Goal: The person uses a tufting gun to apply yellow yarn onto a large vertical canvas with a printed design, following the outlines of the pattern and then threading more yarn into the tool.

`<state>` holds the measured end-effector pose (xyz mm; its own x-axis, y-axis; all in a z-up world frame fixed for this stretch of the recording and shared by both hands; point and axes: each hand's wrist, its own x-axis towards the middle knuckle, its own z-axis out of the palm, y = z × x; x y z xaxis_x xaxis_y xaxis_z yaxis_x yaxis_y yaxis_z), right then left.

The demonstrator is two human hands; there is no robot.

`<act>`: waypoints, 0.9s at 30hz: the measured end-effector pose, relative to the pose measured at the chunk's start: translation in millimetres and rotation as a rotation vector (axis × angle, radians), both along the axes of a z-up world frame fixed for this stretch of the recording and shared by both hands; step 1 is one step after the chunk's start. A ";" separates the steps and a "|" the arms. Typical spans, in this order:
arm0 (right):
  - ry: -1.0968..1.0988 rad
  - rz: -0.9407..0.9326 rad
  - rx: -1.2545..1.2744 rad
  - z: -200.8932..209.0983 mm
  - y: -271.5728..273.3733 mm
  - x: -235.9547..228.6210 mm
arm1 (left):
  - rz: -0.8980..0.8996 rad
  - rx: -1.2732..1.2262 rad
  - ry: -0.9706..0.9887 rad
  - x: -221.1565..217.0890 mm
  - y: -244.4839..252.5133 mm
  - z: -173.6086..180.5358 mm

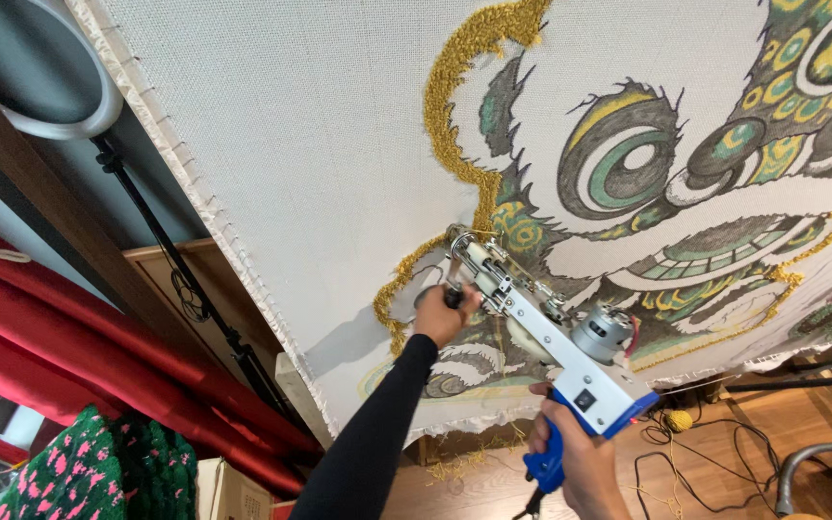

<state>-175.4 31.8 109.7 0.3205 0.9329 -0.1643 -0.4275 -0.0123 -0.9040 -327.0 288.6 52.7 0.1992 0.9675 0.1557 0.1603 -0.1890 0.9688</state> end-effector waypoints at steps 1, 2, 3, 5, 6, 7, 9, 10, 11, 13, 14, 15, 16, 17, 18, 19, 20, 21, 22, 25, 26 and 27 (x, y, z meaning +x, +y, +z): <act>-0.002 0.019 -0.006 -0.6 -4.4 7.3 | -0.091 -0.031 -0.189 12.3 7.2 -15.4; -0.004 0.037 -0.010 -1.0 -9.4 16.2 | -0.091 0.025 -0.169 27.0 13.0 -29.5; -0.006 0.055 -0.013 -1.7 -14.1 25.0 | -0.090 0.080 -0.149 41.7 17.5 -42.0; -0.059 0.054 0.011 -3.8 -25.6 42.1 | -0.179 0.039 -0.198 57.4 21.0 -62.3; -0.088 0.055 0.025 -4.1 -30.1 51.0 | -0.267 -0.053 -0.269 63.6 20.5 -67.2; -0.083 0.063 0.033 -4.6 -33.5 58.5 | -0.356 -0.144 -0.338 67.9 17.4 -69.4; -0.069 0.080 0.048 -8.1 -42.4 69.5 | -0.310 -0.141 -0.251 70.1 4.4 -67.3; -0.087 0.074 0.068 -9.6 -46.6 72.5 | -0.285 -0.138 -0.205 68.2 -2.7 -62.0; -0.105 0.068 0.089 -10.6 -51.5 75.4 | -0.337 -0.069 -0.206 65.5 -10.9 -55.7; -0.105 0.054 0.116 -13.3 -57.8 78.1 | -0.440 0.069 -0.206 58.7 -28.8 -43.4; -0.090 0.046 0.122 -14.2 -60.1 78.6 | -0.417 0.025 -0.226 57.7 -35.8 -36.6; -0.074 0.039 0.129 -14.8 -61.9 78.4 | -0.394 -0.018 -0.245 57.4 -40.0 -29.4; -0.069 0.041 0.113 -14.7 -62.6 78.0 | -0.369 -0.060 -0.266 56.5 -44.0 -23.7; -0.063 0.043 0.097 -14.3 -62.5 76.7 | -0.371 -0.077 -0.254 54.2 -48.4 -20.4; -0.058 0.045 0.084 -13.5 -61.2 74.1 | -0.373 -0.092 -0.241 50.8 -50.7 -17.6; -0.059 0.040 0.064 -12.4 -60.8 71.1 | -0.375 -0.107 -0.228 47.6 -51.8 -16.0; -0.059 0.035 0.046 -11.2 -59.9 67.7 | -0.366 -0.143 -0.233 44.5 -51.4 -15.5; -0.060 0.029 0.028 -9.9 -58.9 64.3 | -0.357 -0.179 -0.239 41.5 -51.2 -16.8; -0.065 0.033 0.033 -9.0 -58.2 61.2 | -0.348 -0.216 -0.244 39.3 -50.9 -19.4; -0.067 0.040 0.031 -7.1 -56.2 54.0 | -0.356 -0.235 -0.348 34.3 -46.9 -28.4; -0.058 0.039 0.021 -6.9 -55.5 52.4 | -0.353 -0.231 -0.336 34.0 -46.0 -31.0; -0.049 0.038 0.011 -6.8 -55.1 51.2 | -0.350 -0.226 -0.324 33.7 -45.1 -32.7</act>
<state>-124.3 -23.2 102.9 0.2923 0.9461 -0.1395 -0.3824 -0.0181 -0.9238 -293.3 243.5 20.0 0.4928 0.8682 0.0578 -0.1894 0.0422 0.9810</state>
